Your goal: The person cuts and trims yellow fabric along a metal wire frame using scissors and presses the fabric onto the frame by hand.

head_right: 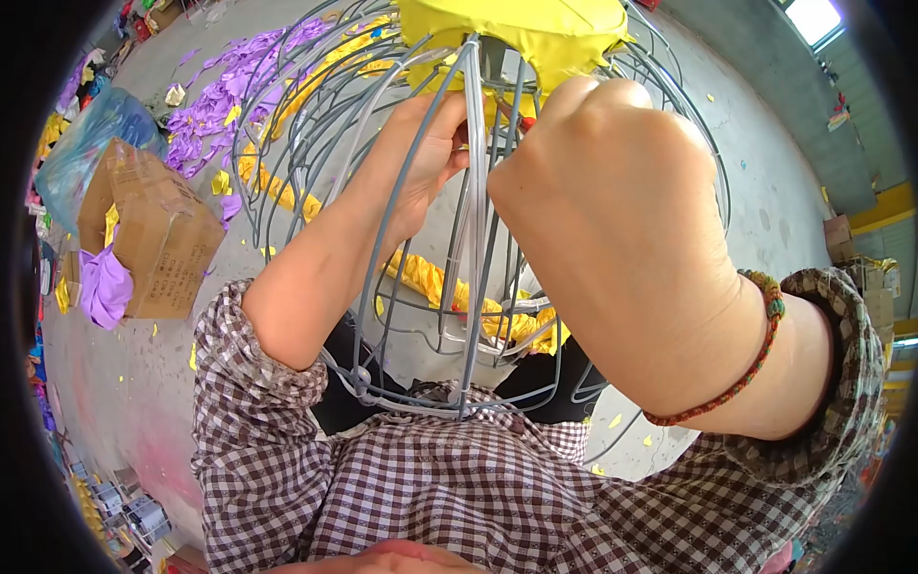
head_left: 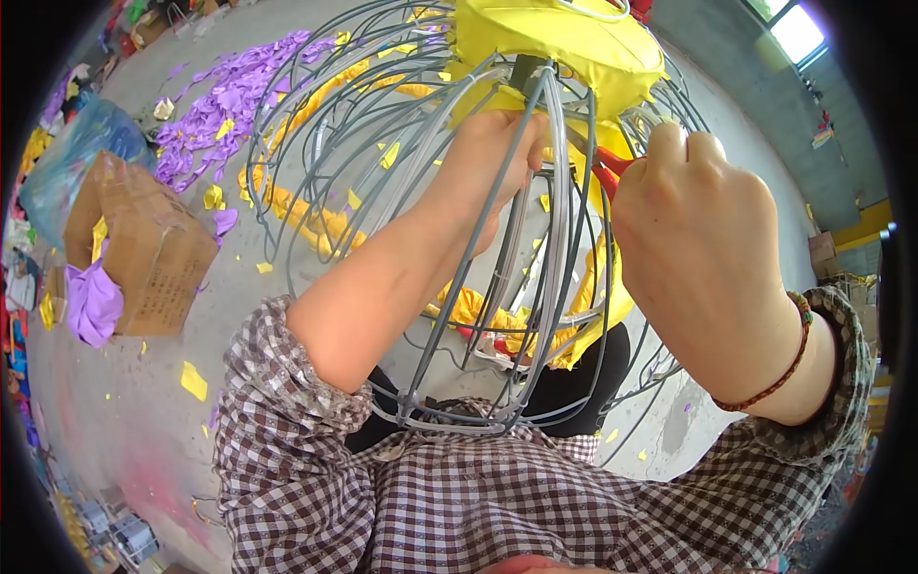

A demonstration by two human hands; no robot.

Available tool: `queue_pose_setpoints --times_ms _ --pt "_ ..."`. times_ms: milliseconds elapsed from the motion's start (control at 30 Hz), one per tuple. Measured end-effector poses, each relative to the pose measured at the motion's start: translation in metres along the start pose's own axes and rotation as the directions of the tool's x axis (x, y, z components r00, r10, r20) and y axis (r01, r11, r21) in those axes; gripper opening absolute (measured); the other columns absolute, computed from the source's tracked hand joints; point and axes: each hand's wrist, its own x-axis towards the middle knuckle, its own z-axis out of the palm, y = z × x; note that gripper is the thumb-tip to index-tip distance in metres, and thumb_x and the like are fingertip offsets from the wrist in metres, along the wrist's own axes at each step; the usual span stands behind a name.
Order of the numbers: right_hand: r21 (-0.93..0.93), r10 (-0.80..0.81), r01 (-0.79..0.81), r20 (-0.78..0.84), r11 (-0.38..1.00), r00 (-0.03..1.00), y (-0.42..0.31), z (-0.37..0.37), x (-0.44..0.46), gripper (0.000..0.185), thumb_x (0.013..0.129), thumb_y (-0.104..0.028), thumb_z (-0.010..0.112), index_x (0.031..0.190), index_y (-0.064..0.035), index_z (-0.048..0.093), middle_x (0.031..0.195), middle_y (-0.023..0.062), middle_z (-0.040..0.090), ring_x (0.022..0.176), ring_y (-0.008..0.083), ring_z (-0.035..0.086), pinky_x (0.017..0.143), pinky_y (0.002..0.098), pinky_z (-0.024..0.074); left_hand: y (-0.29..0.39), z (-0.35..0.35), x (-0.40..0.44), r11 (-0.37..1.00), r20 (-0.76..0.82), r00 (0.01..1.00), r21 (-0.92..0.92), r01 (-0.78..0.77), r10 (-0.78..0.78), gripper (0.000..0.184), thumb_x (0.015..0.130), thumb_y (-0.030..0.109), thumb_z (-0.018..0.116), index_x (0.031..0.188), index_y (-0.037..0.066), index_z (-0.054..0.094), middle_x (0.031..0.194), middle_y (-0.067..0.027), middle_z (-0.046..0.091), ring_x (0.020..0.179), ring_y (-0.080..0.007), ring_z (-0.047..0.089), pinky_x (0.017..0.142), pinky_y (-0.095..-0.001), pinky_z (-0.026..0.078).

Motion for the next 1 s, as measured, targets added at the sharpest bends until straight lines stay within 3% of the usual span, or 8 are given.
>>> queue_pose_setpoints --times_ms 200,333,433,500,533,667,867,1000 --pt "-0.024 -0.036 0.038 0.066 0.999 0.997 0.003 -0.011 0.001 0.008 0.079 -0.011 0.068 0.072 -0.0074 0.067 0.078 0.0054 0.055 0.065 0.0149 0.045 0.050 0.0282 0.0370 -0.007 -0.004 0.004 1.000 0.019 0.999 0.002 -0.030 0.030 0.027 0.096 0.023 0.052 0.076 0.007 0.059 0.068 -0.0024 0.051 0.065 -0.0108 0.043 0.061 -0.0257 0.035" --pt "0.162 -0.037 0.028 0.053 0.986 0.998 0.032 -0.017 -0.007 0.007 0.077 -0.008 0.070 0.073 -0.0047 0.066 0.081 0.0069 0.057 0.064 0.0178 0.047 0.053 0.0293 0.0388 -0.010 -0.006 0.004 0.997 0.042 0.998 0.062 -0.049 0.047 0.027 0.097 0.022 0.053 0.080 0.003 0.062 0.071 -0.0045 0.055 0.065 -0.0120 0.046 0.059 -0.0283 0.038" --pt "0.295 0.066 -0.078 0.050 0.952 0.997 0.061 -0.036 -0.026 0.015 0.070 -0.009 0.078 0.075 -0.0013 0.065 0.084 0.0087 0.058 0.066 0.0211 0.049 0.057 0.0304 0.0409 -0.009 -0.005 0.003 0.996 0.025 0.998 0.066 -0.067 0.065 0.026 0.097 0.021 0.054 0.083 0.001 0.063 0.072 -0.0058 0.057 0.065 -0.0128 0.048 0.059 -0.0290 0.040" --pt "0.419 0.112 -0.040 -0.149 0.907 0.982 0.073 -0.039 -0.033 0.028 0.062 -0.013 0.084 0.077 0.0005 0.065 0.083 0.0104 0.057 0.067 0.0224 0.049 0.059 0.0311 0.0423 -0.010 -0.004 0.003 0.994 0.015 0.997 0.085 -0.073 0.072 0.026 0.097 0.020 0.055 0.087 -0.001 0.065 0.074 -0.0070 0.059 0.065 -0.0135 0.051 0.058 -0.0297 0.042" --pt "0.413 0.103 -0.031 -0.154 0.910 0.983 0.073 -0.042 -0.031 0.028 0.062 -0.013 0.084 0.077 0.0005 0.065 0.083 0.0104 0.057 0.067 0.0224 0.049 0.059 0.0311 0.0423 -0.010 -0.004 0.002 0.994 0.008 0.997 0.077 -0.076 0.076 0.026 0.097 0.020 0.055 0.087 -0.001 0.065 0.074 -0.0070 0.059 0.065 -0.0135 0.051 0.058 -0.0297 0.042" --pt "0.448 0.005 -0.004 -0.001 0.894 1.000 0.063 -0.062 -0.017 0.038 0.057 -0.018 0.088 0.081 0.0018 0.066 0.083 0.0100 0.057 0.067 0.0226 0.049 0.058 0.0322 0.0428 -0.006 -0.002 -0.002 0.992 0.001 0.996 0.090 -0.083 0.084 0.020 0.098 0.018 0.054 0.081 0.007 0.058 0.067 0.0012 0.048 0.058 -0.0060 0.039 0.053 -0.0211 0.032" --pt "0.170 -0.048 0.042 0.033 0.985 0.998 0.025 -0.068 0.007 0.028 0.067 -0.024 0.079 0.074 0.0018 0.070 0.075 0.0109 0.057 0.060 0.0209 0.049 0.053 0.0329 0.0400 -0.012 -0.003 0.001 0.987 0.013 0.992 0.096 -0.127 0.126 0.017 0.097 0.016 0.056 0.084 0.005 0.061 0.070 -0.0002 0.052 0.061 -0.0066 0.042 0.057 -0.0215 0.034" --pt "0.075 -0.096 0.093 0.043 0.993 0.994 0.015 -0.071 0.018 0.029 0.073 -0.027 0.073 0.070 0.0011 0.070 0.073 0.0120 0.060 0.055 0.0217 0.050 0.053 0.0337 0.0399 -0.024 0.000 0.010 0.965 -0.046 0.966 0.076 -0.252 0.256 0.022 0.095 0.015 0.061 0.085 -0.004 0.067 0.072 -0.0075 0.062 0.062 -0.0140 0.053 0.058 -0.0299 0.044"
